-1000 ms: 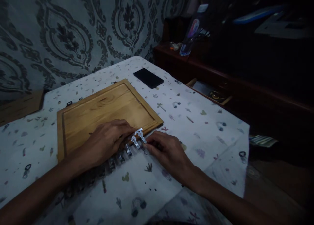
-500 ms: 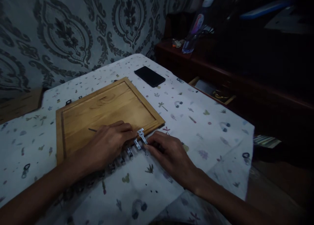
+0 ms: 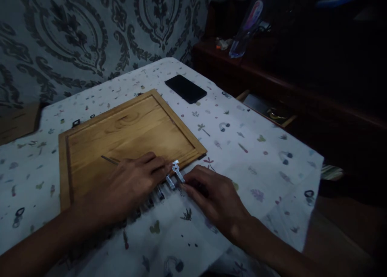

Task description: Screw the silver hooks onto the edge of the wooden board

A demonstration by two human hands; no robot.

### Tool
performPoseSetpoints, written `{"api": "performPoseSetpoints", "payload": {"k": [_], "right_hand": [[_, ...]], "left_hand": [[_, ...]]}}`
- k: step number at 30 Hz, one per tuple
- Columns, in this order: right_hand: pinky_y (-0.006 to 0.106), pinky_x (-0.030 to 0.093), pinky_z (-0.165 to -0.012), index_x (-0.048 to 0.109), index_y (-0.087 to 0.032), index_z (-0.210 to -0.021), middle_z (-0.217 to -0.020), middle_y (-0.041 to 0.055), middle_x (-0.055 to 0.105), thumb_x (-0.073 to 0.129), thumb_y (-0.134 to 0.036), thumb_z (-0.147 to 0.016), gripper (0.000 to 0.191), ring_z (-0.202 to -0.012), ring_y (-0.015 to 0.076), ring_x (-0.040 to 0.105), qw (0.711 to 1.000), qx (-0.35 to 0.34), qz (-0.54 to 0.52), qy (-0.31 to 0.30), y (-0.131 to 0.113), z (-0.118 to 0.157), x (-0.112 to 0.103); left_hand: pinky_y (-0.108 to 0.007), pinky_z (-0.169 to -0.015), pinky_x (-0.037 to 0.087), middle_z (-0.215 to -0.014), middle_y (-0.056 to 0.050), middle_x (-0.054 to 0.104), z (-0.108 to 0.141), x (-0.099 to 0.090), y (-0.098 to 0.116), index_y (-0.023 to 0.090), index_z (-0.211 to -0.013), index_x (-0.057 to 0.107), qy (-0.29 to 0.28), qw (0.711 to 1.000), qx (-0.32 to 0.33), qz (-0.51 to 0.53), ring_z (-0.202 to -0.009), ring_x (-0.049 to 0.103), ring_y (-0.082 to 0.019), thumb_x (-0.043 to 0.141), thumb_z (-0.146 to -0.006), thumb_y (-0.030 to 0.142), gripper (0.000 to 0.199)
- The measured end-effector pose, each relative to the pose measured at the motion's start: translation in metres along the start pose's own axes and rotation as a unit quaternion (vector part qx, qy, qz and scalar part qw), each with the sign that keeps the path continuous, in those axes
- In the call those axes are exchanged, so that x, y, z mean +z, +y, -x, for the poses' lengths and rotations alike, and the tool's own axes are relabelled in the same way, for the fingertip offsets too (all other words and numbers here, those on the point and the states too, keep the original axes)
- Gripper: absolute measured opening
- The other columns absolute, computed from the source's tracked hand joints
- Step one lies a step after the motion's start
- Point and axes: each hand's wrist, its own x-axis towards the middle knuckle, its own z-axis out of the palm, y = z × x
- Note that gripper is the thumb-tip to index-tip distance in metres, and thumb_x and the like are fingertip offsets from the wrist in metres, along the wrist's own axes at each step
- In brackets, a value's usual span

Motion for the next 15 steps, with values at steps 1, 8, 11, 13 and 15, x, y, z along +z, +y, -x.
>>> {"api": "performPoseSetpoints", "payload": {"k": [1, 8, 11, 13, 15], "right_hand": [[0.021, 0.044, -0.053, 0.060, -0.020, -0.079, -0.068, -0.0017, 0.059, 0.060, -0.024, -0.091, 0.013, -0.057, 0.0114, 0.056, 1.000, 0.000, 0.000, 0.001, 0.0003, 0.0007, 0.0002], [0.022, 0.047, -0.059, 0.062, -0.021, -0.083, -0.071, -0.0019, 0.059, 0.059, -0.022, -0.092, 0.009, -0.063, 0.0121, 0.058, 0.999, 0.010, -0.028, -0.012, 0.0001, 0.0038, -0.0025], [0.022, 0.048, -0.057, 0.061, -0.021, -0.083, -0.069, -0.0022, 0.059, 0.062, -0.022, -0.090, 0.007, -0.060, 0.0117, 0.057, 1.000, 0.011, -0.026, -0.004, -0.0021, 0.0029, -0.0034], [0.022, 0.048, -0.056, 0.062, -0.021, -0.088, -0.071, -0.0016, 0.060, 0.063, -0.023, -0.090, 0.003, -0.060, 0.0118, 0.058, 1.000, 0.011, -0.024, 0.005, -0.0041, 0.0023, -0.0034], [0.022, 0.050, -0.056, 0.062, -0.021, -0.095, -0.074, 0.0000, 0.063, 0.062, -0.023, -0.090, 0.006, -0.061, 0.0124, 0.059, 1.000, 0.013, -0.013, 0.018, -0.0061, 0.0021, -0.0031]], "left_hand": [[-0.031, -0.070, 0.051, -0.110, -0.005, 0.067, -0.0001, -0.0007, 0.0006, 0.020, -0.121, 0.058, -0.005, 1.000, 0.004, -0.004, -0.095, 0.060, -0.020, 0.049, -0.092, 0.015, 0.031], [-0.029, -0.057, 0.044, -0.118, -0.010, 0.064, -0.0058, -0.0082, 0.0044, 0.016, -0.117, 0.058, -0.056, 0.998, 0.020, -0.030, -0.096, 0.059, -0.021, 0.049, -0.086, 0.009, 0.034], [-0.029, -0.057, 0.042, -0.113, -0.009, 0.065, -0.0064, -0.0071, 0.0043, 0.017, -0.114, 0.059, -0.054, 0.998, 0.023, -0.034, -0.095, 0.059, -0.021, 0.050, -0.083, 0.007, 0.034], [-0.030, -0.056, 0.042, -0.108, -0.009, 0.065, -0.0049, -0.0036, 0.0032, 0.017, -0.110, 0.060, -0.037, 0.998, 0.029, -0.043, -0.092, 0.058, -0.021, 0.050, -0.082, 0.007, 0.032], [-0.031, -0.055, 0.041, -0.108, -0.008, 0.064, -0.0029, 0.0010, 0.0018, 0.018, -0.111, 0.059, -0.015, 0.998, 0.032, -0.048, -0.092, 0.057, -0.021, 0.050, -0.082, 0.007, 0.032]]}}
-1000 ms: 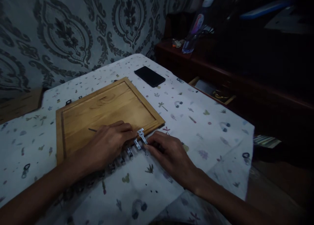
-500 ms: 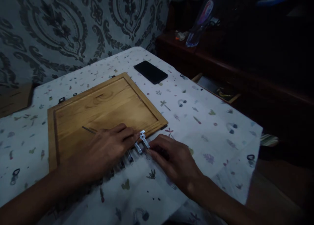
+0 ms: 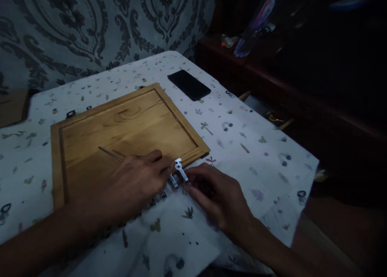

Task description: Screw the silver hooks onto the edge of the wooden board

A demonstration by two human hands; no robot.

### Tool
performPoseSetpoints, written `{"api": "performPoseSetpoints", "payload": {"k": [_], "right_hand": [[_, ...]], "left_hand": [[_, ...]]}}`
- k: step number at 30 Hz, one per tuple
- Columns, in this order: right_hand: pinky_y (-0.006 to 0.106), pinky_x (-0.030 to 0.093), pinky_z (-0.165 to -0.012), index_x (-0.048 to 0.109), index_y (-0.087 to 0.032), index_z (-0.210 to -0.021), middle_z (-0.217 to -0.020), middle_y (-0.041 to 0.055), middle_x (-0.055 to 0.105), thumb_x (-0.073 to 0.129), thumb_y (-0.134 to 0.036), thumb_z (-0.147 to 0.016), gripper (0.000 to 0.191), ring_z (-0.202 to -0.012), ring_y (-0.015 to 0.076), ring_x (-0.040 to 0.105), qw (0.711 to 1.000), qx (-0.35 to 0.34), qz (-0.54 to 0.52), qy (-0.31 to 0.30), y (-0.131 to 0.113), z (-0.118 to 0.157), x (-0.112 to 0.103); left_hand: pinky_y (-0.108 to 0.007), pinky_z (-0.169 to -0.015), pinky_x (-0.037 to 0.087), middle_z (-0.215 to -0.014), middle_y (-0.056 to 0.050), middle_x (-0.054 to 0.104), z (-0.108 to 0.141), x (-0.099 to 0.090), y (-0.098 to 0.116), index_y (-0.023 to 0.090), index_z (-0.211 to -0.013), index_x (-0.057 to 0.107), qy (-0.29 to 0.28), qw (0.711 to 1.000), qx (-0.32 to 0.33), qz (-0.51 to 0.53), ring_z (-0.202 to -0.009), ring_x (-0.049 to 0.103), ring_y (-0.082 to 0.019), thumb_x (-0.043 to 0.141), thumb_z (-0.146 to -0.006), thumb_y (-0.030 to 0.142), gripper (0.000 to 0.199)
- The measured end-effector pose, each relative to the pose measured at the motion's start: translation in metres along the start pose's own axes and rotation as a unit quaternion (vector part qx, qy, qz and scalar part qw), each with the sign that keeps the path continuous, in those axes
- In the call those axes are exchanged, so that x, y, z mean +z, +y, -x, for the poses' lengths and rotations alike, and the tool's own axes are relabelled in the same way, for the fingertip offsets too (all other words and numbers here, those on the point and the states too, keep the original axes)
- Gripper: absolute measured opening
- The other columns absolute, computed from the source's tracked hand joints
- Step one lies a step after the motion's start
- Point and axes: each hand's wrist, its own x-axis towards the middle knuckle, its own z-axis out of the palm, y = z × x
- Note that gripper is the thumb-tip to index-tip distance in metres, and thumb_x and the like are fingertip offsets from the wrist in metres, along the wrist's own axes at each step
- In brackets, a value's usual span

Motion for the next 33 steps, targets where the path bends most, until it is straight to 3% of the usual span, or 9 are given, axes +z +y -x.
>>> {"api": "performPoseSetpoints", "payload": {"k": [3, 9, 21, 27, 33], "right_hand": [[0.023, 0.052, -0.057, 0.061, -0.021, -0.100, -0.077, 0.0015, 0.065, 0.061, -0.024, -0.091, 0.010, -0.063, 0.0132, 0.061, 0.999, -0.009, 0.033, 0.014, -0.003, 0.001, 0.000], [0.023, 0.052, -0.059, 0.064, -0.019, -0.094, -0.078, 0.0017, 0.068, 0.061, -0.022, -0.091, 0.005, -0.064, 0.0128, 0.064, 0.998, -0.005, 0.066, 0.009, -0.007, 0.001, 0.001], [0.021, 0.048, -0.056, 0.067, -0.018, -0.084, -0.072, 0.0006, 0.068, 0.059, -0.021, -0.092, 0.012, -0.061, 0.0117, 0.063, 0.996, 0.027, 0.080, -0.014, -0.010, 0.000, 0.001], [0.019, 0.047, -0.054, 0.068, -0.018, -0.081, -0.070, -0.0003, 0.068, 0.061, -0.023, -0.091, 0.013, -0.059, 0.0102, 0.063, 0.996, 0.042, 0.076, -0.014, -0.009, -0.001, 0.001], [0.019, 0.047, -0.055, 0.068, -0.018, -0.081, -0.070, -0.0007, 0.068, 0.061, -0.023, -0.091, 0.013, -0.059, 0.0102, 0.063, 0.996, 0.051, 0.074, -0.015, -0.006, 0.001, 0.004]], "left_hand": [[-0.032, -0.055, 0.041, -0.112, -0.007, 0.061, 0.002, 0.005, -0.001, 0.020, -0.116, 0.056, 0.004, 1.000, -0.001, 0.007, -0.095, 0.056, -0.022, 0.052, -0.083, 0.009, 0.034], [-0.032, -0.056, 0.037, -0.103, -0.005, 0.062, 0.001, 0.006, -0.001, 0.020, -0.105, 0.058, 0.008, 0.999, -0.008, 0.037, -0.091, 0.055, -0.020, 0.053, -0.087, 0.009, 0.022], [-0.031, -0.055, 0.037, -0.102, -0.004, 0.061, 0.003, 0.012, -0.004, 0.019, -0.105, 0.057, 0.050, 0.997, 0.008, 0.067, -0.084, 0.054, -0.018, 0.052, -0.087, 0.007, 0.023], [-0.031, -0.051, 0.034, -0.110, -0.005, 0.061, 0.004, 0.019, -0.006, 0.020, -0.110, 0.055, 0.064, 0.996, 0.015, 0.068, -0.090, 0.054, -0.020, 0.056, -0.083, 0.007, 0.031], [-0.031, -0.052, 0.036, -0.109, -0.004, 0.061, 0.003, 0.014, -0.006, 0.020, -0.111, 0.057, 0.062, 0.995, 0.022, 0.070, -0.090, 0.055, -0.020, 0.056, -0.080, 0.007, 0.033]]}}
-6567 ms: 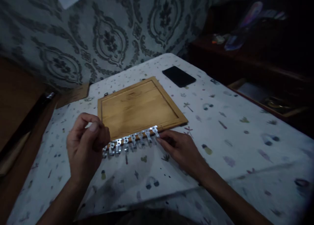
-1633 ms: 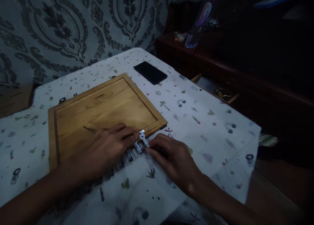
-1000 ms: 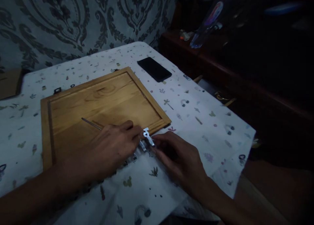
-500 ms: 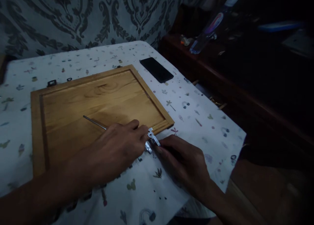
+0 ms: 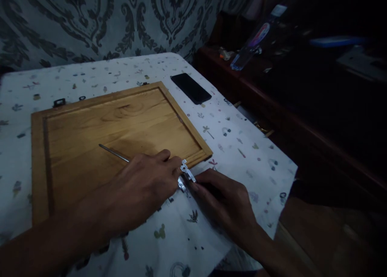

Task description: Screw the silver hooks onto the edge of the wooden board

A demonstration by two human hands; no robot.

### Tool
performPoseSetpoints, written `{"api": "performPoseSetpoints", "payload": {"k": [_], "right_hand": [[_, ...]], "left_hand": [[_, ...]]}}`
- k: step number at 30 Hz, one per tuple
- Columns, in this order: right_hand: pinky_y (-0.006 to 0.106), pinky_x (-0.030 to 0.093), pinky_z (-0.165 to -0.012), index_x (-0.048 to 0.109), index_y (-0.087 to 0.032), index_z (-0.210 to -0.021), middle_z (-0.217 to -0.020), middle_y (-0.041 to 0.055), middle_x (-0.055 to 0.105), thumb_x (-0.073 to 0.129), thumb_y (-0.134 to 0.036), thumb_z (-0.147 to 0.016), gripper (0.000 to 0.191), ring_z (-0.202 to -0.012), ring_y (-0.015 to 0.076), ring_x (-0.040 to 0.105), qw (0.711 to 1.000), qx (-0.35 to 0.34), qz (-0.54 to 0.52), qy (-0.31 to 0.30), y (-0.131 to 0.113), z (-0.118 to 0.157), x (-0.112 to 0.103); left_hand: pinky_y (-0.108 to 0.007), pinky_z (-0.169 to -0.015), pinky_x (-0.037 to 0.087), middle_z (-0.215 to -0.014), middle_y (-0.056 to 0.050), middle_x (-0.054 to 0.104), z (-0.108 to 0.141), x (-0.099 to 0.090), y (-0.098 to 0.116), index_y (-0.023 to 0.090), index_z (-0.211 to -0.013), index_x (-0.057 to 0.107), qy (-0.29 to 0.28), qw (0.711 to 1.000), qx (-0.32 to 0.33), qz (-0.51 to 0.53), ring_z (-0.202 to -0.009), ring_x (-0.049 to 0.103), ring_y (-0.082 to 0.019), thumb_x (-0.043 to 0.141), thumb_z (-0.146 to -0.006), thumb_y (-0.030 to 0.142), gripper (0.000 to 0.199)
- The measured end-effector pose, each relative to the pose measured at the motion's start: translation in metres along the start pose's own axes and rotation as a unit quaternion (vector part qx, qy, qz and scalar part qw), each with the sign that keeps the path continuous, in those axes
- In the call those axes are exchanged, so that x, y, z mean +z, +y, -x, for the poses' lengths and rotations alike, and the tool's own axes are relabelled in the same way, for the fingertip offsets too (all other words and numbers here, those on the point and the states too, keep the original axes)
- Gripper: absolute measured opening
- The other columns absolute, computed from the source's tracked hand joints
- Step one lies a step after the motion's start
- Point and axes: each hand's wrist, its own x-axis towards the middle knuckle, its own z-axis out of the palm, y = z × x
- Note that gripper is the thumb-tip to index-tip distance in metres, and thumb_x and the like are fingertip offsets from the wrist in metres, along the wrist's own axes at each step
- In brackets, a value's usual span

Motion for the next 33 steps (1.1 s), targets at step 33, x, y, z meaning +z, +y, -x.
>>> {"api": "performPoseSetpoints", "payload": {"k": [33], "right_hand": [[0.032, 0.060, -0.071, 0.033, -0.015, -0.129, -0.100, 0.0147, 0.074, 0.041, -0.009, -0.091, 0.039, -0.086, 0.0222, 0.074, 0.985, -0.143, 0.094, -0.028, 0.006, -0.011, -0.005]], "left_hand": [[-0.031, -0.060, 0.040, -0.108, -0.005, 0.062, -0.002, -0.004, 0.006, 0.022, -0.108, 0.057, -0.038, 0.997, -0.058, 0.019, -0.095, 0.054, -0.021, 0.052, -0.089, 0.011, 0.023]]}}
